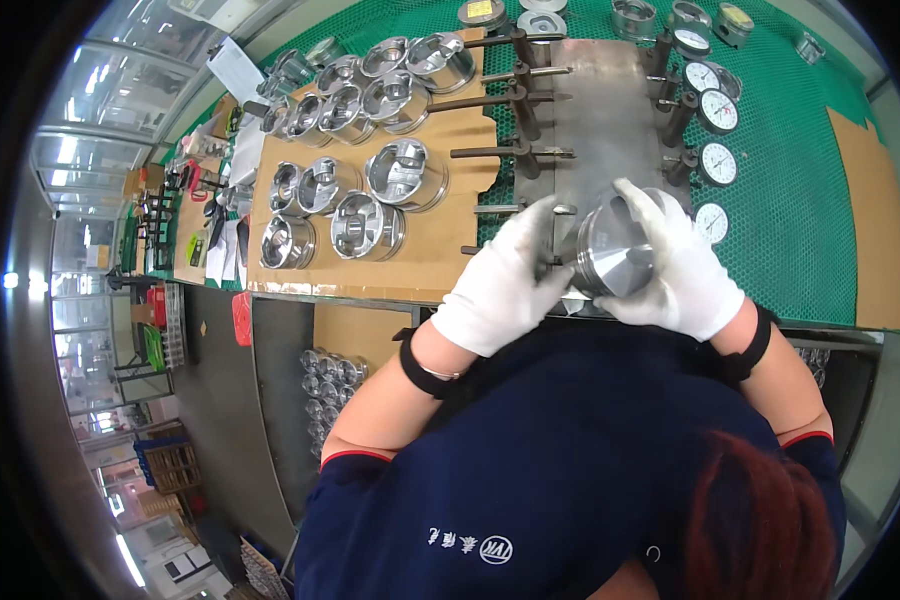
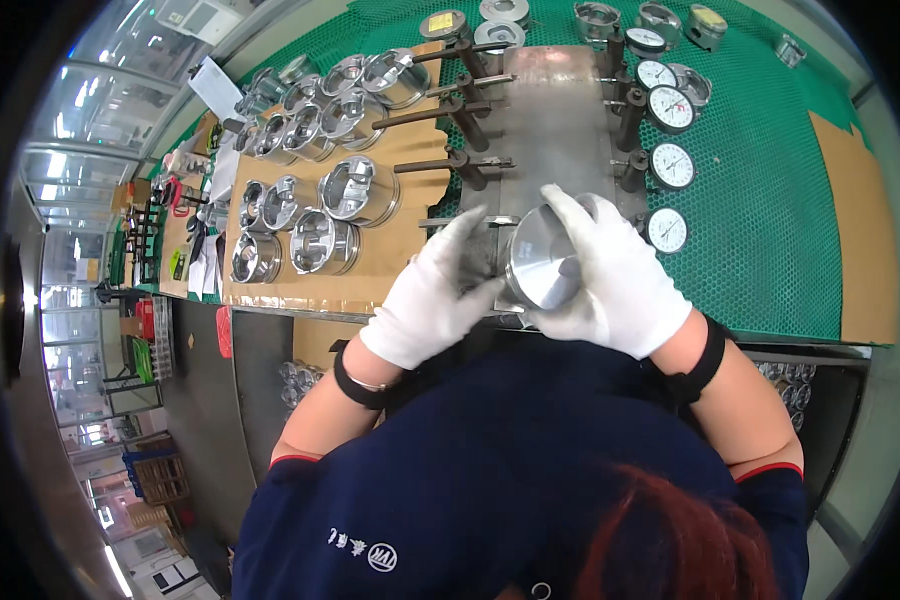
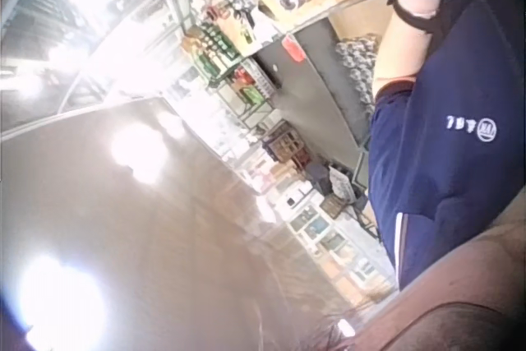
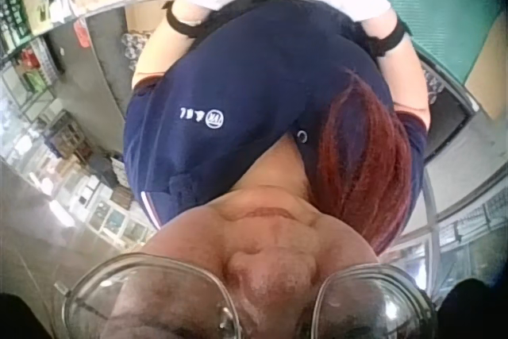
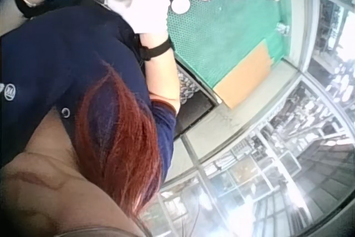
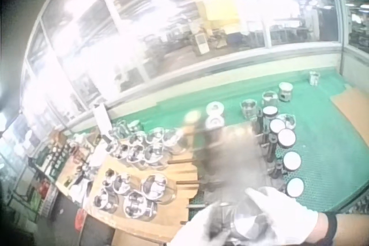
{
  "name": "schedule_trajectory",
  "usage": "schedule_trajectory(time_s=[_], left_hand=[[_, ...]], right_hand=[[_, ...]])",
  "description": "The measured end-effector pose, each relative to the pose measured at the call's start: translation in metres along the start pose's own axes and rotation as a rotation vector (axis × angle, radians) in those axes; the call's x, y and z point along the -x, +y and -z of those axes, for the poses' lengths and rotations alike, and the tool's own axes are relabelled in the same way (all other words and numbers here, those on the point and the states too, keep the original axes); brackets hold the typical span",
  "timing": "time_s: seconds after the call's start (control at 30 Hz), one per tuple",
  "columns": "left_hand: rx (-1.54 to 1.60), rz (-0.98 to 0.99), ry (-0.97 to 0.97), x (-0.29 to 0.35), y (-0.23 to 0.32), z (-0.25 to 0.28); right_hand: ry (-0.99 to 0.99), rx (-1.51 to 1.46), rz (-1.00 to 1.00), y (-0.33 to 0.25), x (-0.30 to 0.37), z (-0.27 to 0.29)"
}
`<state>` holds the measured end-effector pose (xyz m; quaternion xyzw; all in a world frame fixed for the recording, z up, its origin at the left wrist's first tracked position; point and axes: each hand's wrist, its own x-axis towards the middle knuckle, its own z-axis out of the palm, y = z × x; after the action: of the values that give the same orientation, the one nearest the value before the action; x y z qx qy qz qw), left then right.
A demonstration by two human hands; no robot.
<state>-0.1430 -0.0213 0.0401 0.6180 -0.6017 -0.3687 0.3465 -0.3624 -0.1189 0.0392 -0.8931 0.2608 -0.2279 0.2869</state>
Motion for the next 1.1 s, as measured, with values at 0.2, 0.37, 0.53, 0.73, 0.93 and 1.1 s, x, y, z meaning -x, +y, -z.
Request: schedule_trajectory(time_s=[0.2,0.37,0.53,0.73,0.93,1.1], left_hand=[[-0.463,-0.390,0.083,-0.028,-0.009,-0.032],[-0.462,-0.397,0.130,-0.034,-0.024,-0.039],[-0.374,-0.439,0.154,-0.053,-0.031,-0.045],[-0.314,-0.424,0.158,-0.065,-0.034,-0.048],[-0.306,-0.446,0.158,-0.071,-0.037,-0.048],[-0.291,-0.452,0.166,-0.072,-0.035,-0.048]], right_hand=[[0.032,0.058,0.055,0.009,-0.010,-0.012],[0.004,-0.093,-0.186,0.025,0.034,-0.006],[-0.194,-1.007,-0.808,0.028,0.052,-0.022],[-0.150,-1.011,-0.863,0.034,0.049,-0.026],[-0.153,-1.024,-0.866,0.037,0.048,-0.024],[-0.160,-0.988,-0.872,0.037,0.047,-0.024]])
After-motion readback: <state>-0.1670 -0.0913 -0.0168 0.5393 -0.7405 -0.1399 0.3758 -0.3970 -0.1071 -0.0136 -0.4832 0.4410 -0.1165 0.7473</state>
